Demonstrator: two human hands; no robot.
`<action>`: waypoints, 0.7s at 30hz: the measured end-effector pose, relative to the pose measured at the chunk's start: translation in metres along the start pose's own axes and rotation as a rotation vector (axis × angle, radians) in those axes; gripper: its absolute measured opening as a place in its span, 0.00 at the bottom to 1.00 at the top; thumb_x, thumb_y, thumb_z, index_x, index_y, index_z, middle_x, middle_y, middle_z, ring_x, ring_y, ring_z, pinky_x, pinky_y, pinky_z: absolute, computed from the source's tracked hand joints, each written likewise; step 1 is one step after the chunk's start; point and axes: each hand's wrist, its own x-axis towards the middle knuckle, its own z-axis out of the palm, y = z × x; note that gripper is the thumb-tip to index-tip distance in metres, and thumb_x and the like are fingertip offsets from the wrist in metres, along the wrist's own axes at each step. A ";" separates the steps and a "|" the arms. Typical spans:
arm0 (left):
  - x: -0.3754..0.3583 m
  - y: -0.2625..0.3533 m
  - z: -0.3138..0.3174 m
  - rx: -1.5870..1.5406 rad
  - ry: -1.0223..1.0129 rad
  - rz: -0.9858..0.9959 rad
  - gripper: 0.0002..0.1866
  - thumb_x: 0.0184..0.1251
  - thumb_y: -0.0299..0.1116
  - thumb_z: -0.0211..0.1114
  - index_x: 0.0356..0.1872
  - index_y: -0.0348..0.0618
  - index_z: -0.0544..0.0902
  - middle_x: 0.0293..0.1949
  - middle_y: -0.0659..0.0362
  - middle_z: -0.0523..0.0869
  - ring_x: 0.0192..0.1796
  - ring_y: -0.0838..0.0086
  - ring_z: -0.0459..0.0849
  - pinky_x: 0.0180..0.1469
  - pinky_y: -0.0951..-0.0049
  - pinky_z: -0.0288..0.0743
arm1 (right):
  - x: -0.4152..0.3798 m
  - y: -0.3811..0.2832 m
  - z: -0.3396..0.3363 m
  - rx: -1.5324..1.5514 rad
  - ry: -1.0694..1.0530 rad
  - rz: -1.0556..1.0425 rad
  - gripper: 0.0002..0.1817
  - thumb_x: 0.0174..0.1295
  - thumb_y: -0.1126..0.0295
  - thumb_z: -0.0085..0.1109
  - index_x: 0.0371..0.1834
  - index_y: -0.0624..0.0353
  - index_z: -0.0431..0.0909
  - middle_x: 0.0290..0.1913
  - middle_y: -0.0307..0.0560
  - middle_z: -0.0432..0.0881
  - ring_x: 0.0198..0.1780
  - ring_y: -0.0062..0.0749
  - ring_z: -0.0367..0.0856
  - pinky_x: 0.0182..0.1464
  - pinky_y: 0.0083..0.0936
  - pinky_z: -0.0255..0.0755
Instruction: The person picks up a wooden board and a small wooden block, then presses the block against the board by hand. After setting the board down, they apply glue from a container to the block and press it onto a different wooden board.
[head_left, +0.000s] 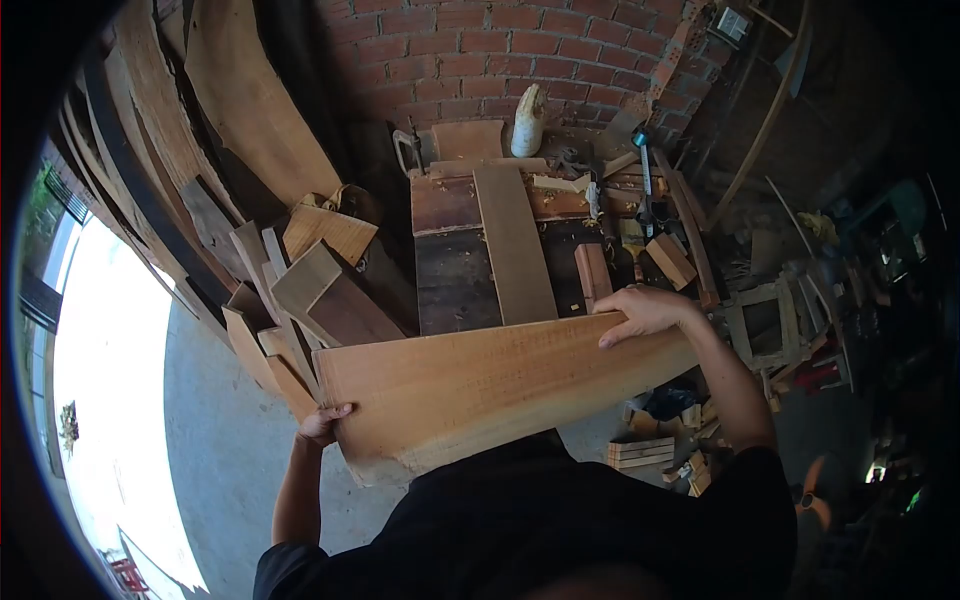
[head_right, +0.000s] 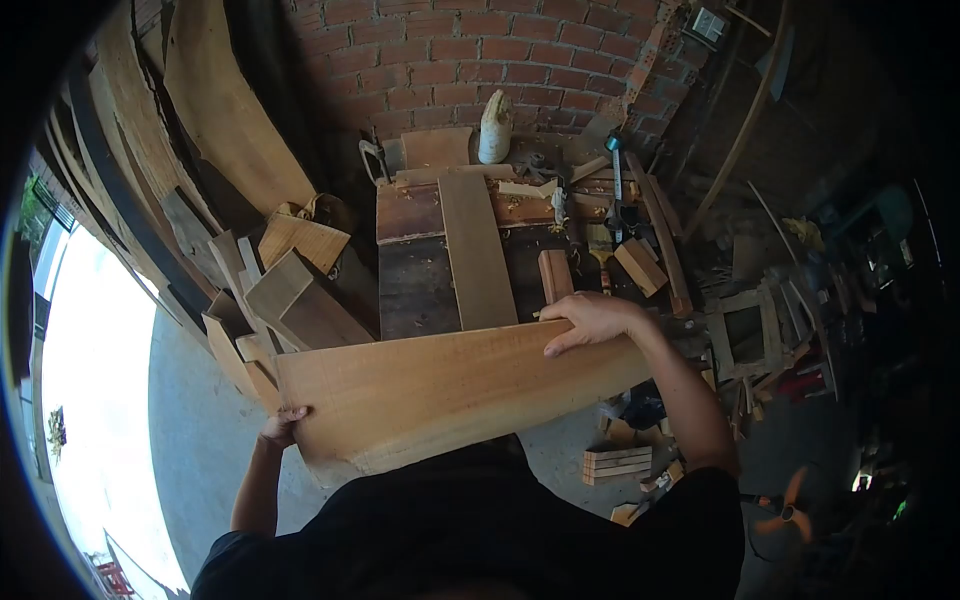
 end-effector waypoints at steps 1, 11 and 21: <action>-0.013 -0.014 -0.003 -0.077 0.017 0.030 0.36 0.60 0.35 0.76 0.69 0.39 0.71 0.61 0.54 0.81 0.63 0.62 0.80 0.67 0.59 0.73 | 0.015 -0.001 -0.003 -0.006 0.039 0.044 0.31 0.54 0.45 0.74 0.51 0.59 0.82 0.42 0.52 0.88 0.46 0.44 0.87 0.46 0.37 0.76; -0.041 -0.068 0.029 -0.333 0.264 0.139 0.37 0.61 0.43 0.73 0.69 0.38 0.71 0.62 0.50 0.80 0.65 0.57 0.79 0.69 0.56 0.71 | 0.143 -0.057 0.219 0.935 1.026 0.238 0.47 0.71 0.51 0.61 0.81 0.57 0.42 0.70 0.64 0.59 0.72 0.45 0.62 0.65 0.45 0.69; 0.075 -0.101 0.170 -0.695 0.016 -0.002 0.25 0.70 0.36 0.68 0.65 0.45 0.73 0.64 0.60 0.78 0.69 0.66 0.72 0.76 0.60 0.59 | 0.210 -0.014 0.197 1.247 0.997 0.374 0.20 0.78 0.67 0.44 0.70 0.58 0.70 0.62 0.44 0.78 0.64 0.29 0.74 0.67 0.28 0.65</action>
